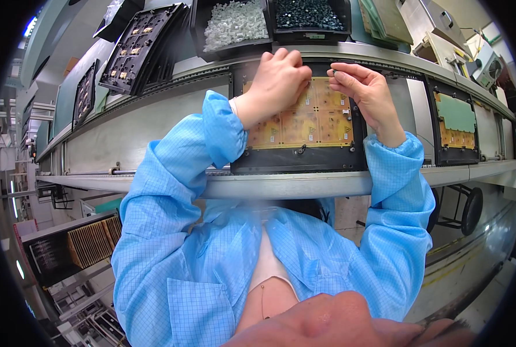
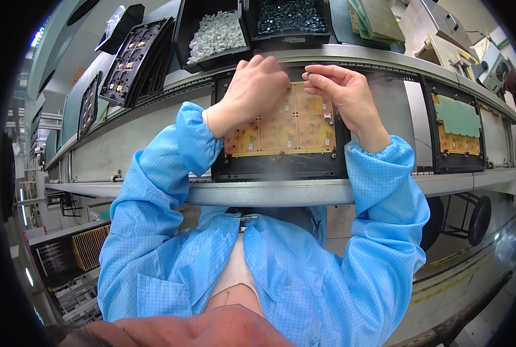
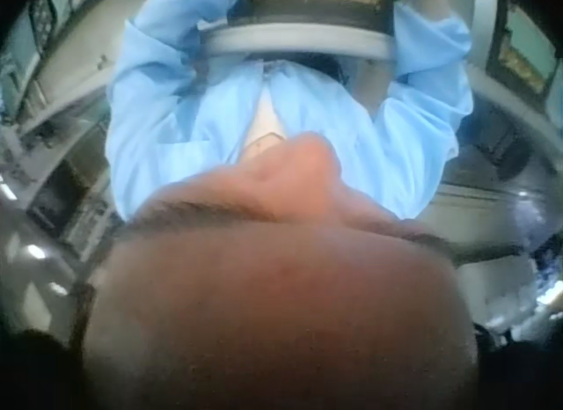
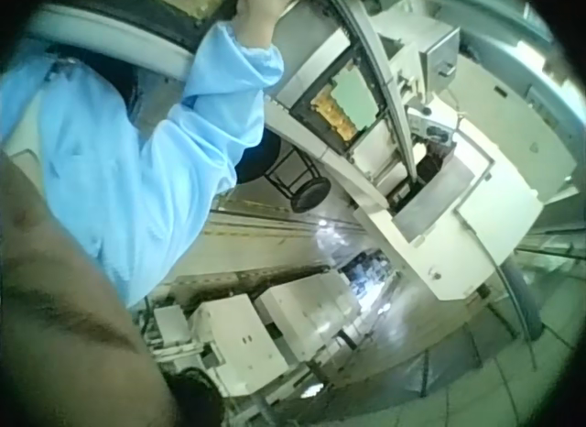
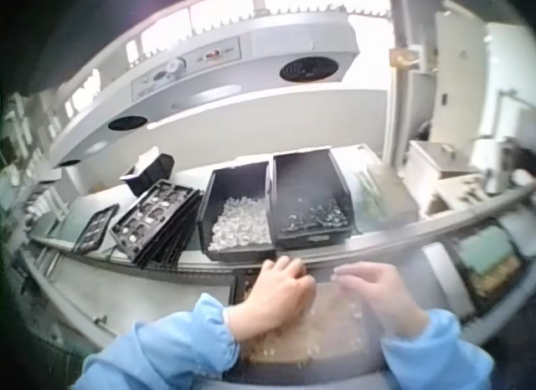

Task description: Assembling components onto printed circuit boards at an electronics manufacturing station.

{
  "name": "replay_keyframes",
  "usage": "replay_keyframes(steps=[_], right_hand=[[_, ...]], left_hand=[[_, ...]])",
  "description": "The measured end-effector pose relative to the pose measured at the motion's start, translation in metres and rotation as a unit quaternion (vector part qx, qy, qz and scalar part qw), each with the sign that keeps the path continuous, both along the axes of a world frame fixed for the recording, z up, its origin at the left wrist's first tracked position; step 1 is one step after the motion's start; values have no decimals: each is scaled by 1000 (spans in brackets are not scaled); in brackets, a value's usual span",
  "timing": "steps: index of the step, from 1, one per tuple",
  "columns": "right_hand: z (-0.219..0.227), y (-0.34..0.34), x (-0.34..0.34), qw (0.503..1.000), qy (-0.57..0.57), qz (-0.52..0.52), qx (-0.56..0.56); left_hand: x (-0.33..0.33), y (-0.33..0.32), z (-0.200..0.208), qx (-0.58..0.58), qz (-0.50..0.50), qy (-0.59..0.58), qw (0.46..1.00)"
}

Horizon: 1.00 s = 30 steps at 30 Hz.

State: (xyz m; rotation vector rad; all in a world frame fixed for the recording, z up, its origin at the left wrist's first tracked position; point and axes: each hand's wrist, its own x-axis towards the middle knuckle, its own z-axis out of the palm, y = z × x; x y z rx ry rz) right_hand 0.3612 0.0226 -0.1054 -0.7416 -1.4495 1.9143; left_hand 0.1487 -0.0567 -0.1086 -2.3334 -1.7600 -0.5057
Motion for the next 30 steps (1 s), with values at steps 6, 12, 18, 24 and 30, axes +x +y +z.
replay_keyframes(steps=[6,12,18,24,30], right_hand=[[0,-14,-29,999,5,19,-44],[1,-34,-55,996,-4,25,-86],[0,-58,-109,985,-145,-3,98],[-11,-74,-158,886,-296,-21,356],[-11,-85,-192,852,-342,-8,397]], left_hand=[[-29,-37,1,27,-38,92,995],[-123,-16,39,197,56,-23,979],[-234,7,11,48,181,24,982],[-265,2,3,19,195,-52,979],[-290,-23,9,99,135,-186,968]])
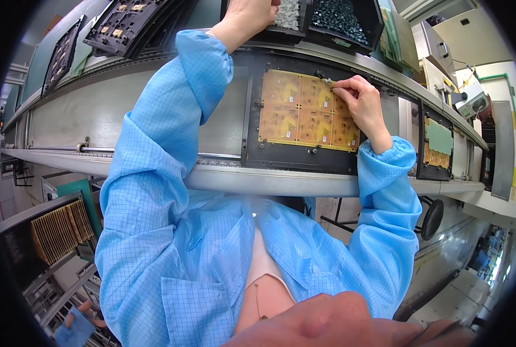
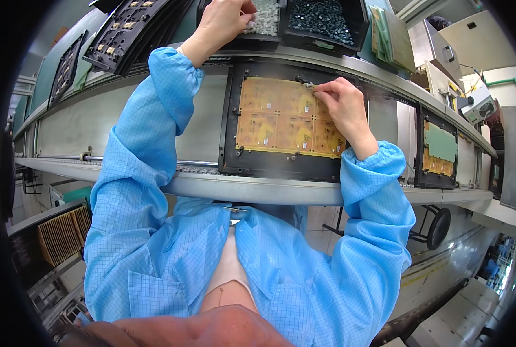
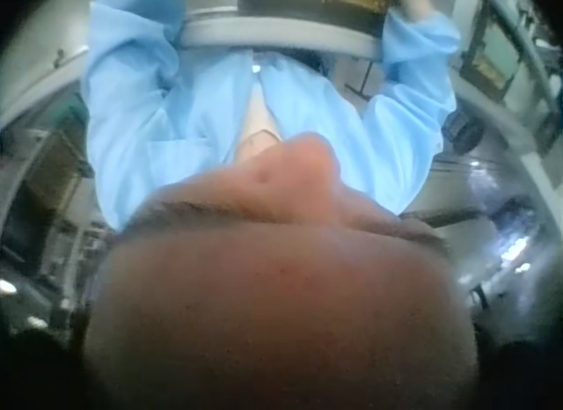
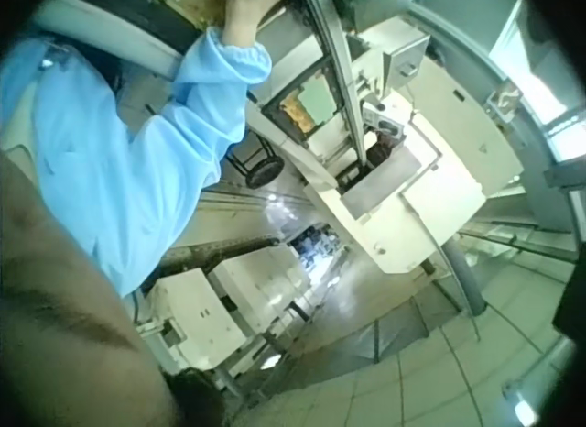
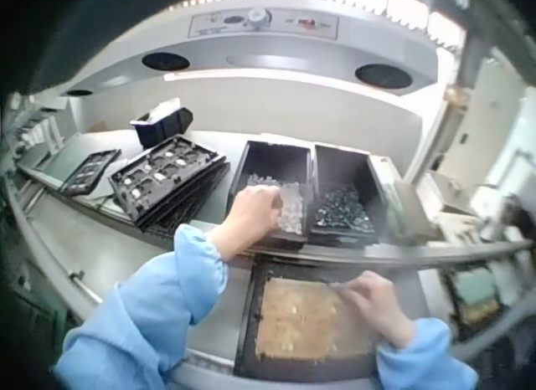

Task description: Assembling components onto printed circuit boards at an electronics manufacturing station.

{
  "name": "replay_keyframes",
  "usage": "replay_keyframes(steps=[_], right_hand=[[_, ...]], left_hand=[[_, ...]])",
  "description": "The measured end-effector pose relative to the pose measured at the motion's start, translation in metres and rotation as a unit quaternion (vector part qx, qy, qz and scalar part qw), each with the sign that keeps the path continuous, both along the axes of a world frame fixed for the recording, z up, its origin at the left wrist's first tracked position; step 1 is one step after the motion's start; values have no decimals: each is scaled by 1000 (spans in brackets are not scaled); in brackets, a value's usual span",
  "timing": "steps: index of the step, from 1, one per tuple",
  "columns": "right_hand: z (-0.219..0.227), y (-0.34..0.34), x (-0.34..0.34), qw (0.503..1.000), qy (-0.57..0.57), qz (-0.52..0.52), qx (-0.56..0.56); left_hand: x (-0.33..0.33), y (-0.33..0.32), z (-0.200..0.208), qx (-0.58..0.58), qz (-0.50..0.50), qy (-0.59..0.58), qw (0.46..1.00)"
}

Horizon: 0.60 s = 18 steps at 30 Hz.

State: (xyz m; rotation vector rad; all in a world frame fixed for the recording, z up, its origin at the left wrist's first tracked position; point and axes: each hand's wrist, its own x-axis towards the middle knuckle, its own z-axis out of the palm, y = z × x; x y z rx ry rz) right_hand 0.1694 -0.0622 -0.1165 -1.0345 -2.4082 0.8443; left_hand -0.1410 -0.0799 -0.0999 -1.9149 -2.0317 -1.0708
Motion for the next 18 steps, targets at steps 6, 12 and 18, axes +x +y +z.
replay_keyframes(steps=[6,12,18], right_hand=[[-2,-2,-10,1000,-30,6,3],[-8,-4,-11,988,-50,39,143],[1,-14,-16,982,-68,58,164]], left_hand=[[-2,-13,8,25,-19,-87,996],[1,-23,16,48,-55,-100,992],[9,-42,24,32,-67,-147,986]])
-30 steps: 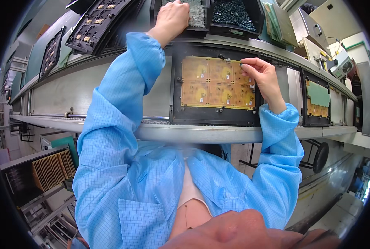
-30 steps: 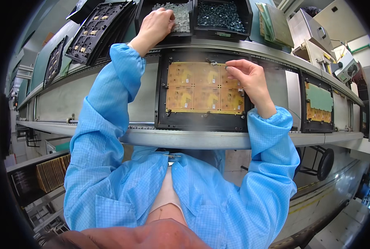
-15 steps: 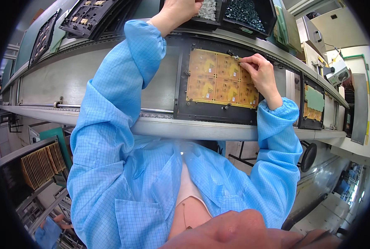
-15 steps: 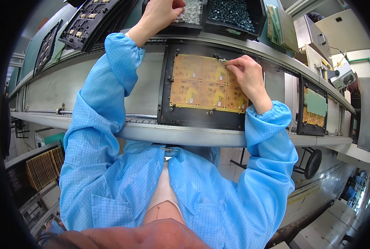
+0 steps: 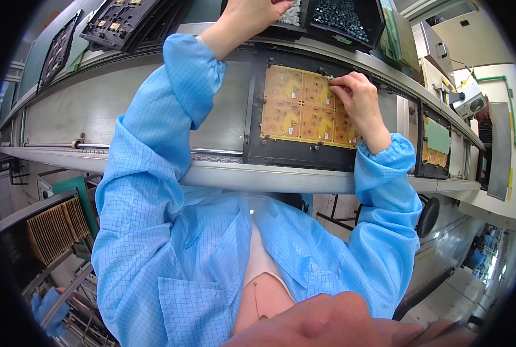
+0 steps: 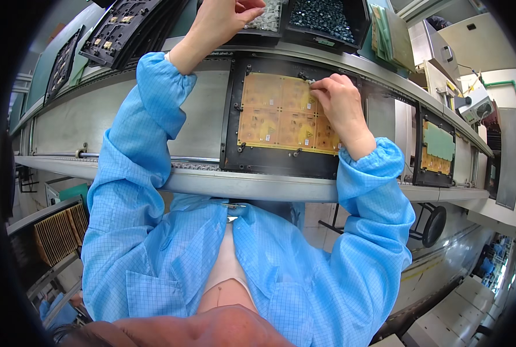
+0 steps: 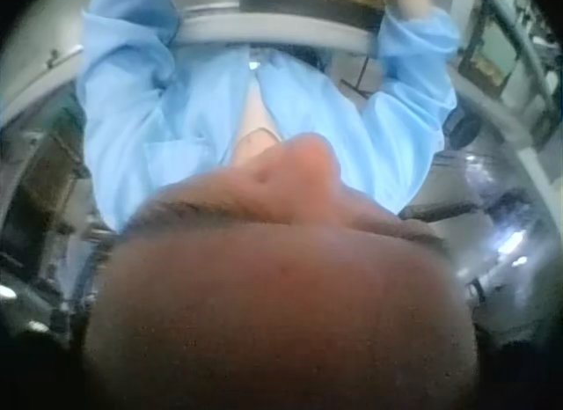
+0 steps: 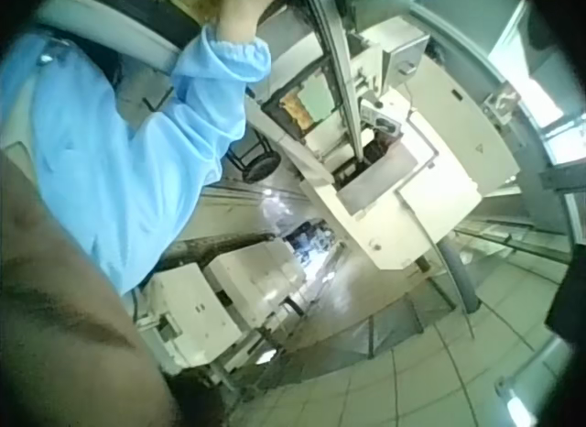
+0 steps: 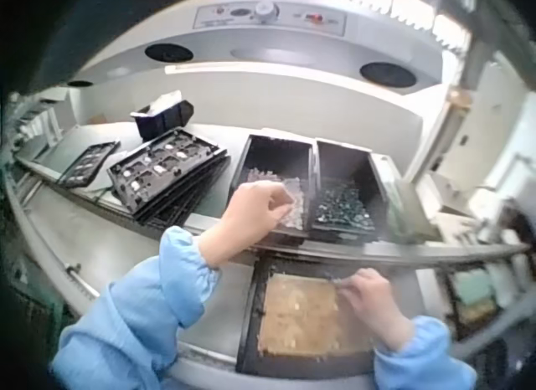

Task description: Assembling components onto printed circuit boards at an electronics manufacturing station.

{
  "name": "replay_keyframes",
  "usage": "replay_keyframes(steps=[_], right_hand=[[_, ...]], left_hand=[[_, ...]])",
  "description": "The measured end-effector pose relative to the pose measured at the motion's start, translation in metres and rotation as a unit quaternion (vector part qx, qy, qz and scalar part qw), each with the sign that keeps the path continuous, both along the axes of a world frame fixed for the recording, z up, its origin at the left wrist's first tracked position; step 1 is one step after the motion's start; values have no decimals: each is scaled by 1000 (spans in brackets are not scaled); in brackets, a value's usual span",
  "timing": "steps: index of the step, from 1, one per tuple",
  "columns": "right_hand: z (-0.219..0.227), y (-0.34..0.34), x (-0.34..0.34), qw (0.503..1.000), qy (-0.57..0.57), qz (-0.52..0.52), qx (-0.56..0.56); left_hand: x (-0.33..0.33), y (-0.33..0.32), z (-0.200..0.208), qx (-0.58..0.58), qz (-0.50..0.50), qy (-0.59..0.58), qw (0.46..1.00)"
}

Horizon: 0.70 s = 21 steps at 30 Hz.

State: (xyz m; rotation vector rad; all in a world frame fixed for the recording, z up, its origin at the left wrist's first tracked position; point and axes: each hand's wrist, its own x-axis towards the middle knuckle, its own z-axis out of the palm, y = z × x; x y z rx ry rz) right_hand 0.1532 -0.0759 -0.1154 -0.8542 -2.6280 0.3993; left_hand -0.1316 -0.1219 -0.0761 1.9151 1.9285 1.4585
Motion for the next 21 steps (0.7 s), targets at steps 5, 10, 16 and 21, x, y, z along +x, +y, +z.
replay_keyframes(steps=[5,10,16,21], right_hand=[[2,18,-1,998,44,-26,-23],[-2,25,-9,999,-19,26,13],[5,19,-18,997,-45,-4,-59],[6,18,-21,998,-52,40,22]], left_hand=[[4,-19,7,-3,-14,6,1000],[5,-36,6,-28,-44,-27,998],[-3,-55,2,-33,-75,-22,996],[-1,-72,-10,-19,-90,11,996]])
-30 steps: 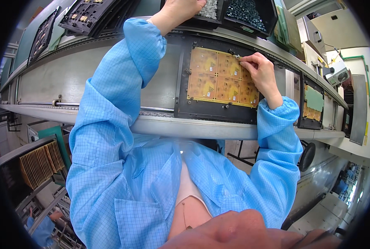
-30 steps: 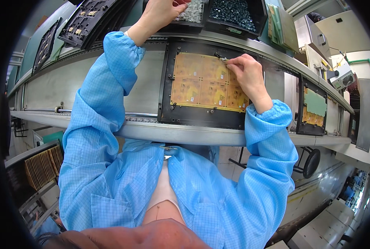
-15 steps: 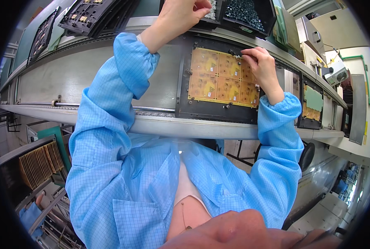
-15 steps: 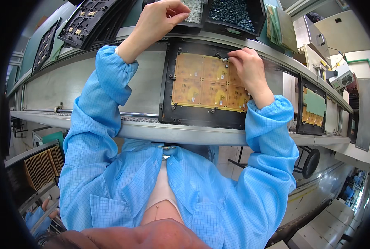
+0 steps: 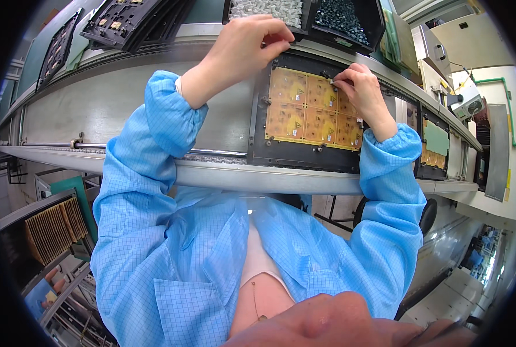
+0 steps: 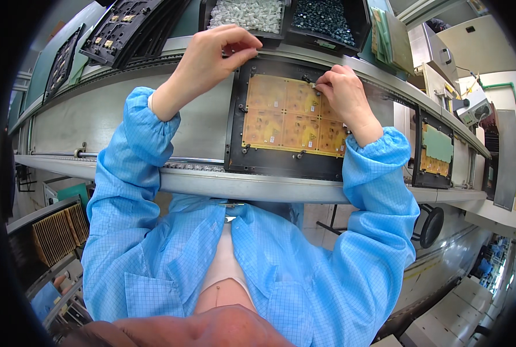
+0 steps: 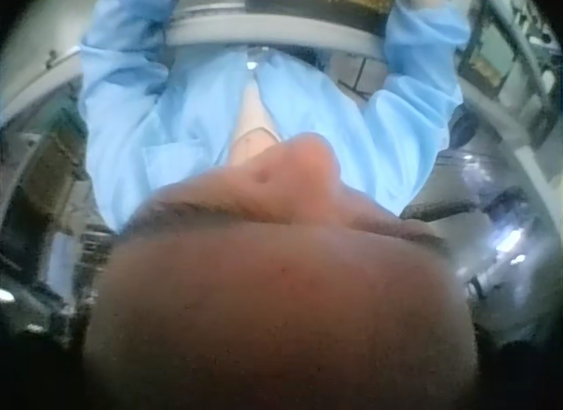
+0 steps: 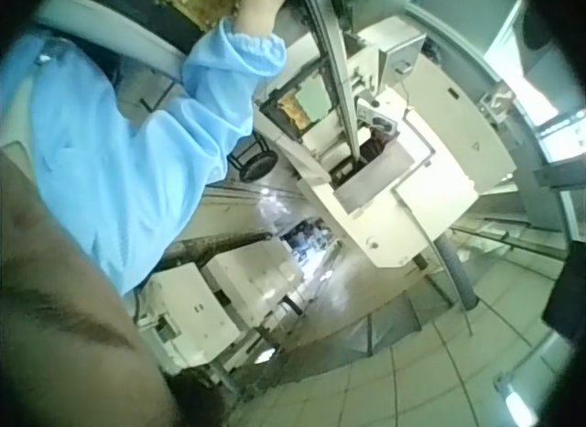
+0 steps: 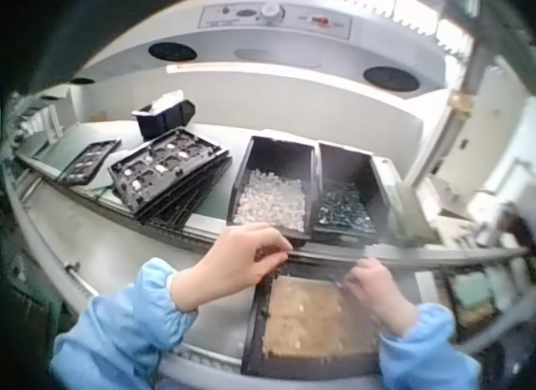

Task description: Assembling components onto printed circuit boards at an electronics manufacturing station.

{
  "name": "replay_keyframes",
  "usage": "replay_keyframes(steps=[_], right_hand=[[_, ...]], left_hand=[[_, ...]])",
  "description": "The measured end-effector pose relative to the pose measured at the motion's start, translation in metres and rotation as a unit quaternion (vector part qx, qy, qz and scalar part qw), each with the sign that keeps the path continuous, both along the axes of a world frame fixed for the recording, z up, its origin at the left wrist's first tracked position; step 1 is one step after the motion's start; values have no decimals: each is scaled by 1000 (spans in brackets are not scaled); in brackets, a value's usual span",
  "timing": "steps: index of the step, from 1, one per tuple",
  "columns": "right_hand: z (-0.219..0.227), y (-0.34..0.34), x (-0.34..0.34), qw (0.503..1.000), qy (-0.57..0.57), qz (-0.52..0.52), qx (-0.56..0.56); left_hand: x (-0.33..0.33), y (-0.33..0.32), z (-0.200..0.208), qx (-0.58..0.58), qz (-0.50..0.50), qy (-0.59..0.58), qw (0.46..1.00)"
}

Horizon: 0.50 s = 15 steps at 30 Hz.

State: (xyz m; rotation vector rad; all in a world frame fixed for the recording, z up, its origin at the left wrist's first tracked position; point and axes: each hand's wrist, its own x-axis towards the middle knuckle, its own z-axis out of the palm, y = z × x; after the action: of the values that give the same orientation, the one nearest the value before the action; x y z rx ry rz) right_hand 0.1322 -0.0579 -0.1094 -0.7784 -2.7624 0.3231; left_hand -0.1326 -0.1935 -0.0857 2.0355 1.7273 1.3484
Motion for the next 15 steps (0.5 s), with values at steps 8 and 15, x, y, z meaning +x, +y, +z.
replay_keyframes(steps=[8,15], right_hand=[[9,-4,-5,999,-30,21,20],[18,3,-20,996,-76,36,-38]], left_hand=[[7,-47,-9,-91,-162,6,983],[4,-77,-30,-177,-311,-74,931]])
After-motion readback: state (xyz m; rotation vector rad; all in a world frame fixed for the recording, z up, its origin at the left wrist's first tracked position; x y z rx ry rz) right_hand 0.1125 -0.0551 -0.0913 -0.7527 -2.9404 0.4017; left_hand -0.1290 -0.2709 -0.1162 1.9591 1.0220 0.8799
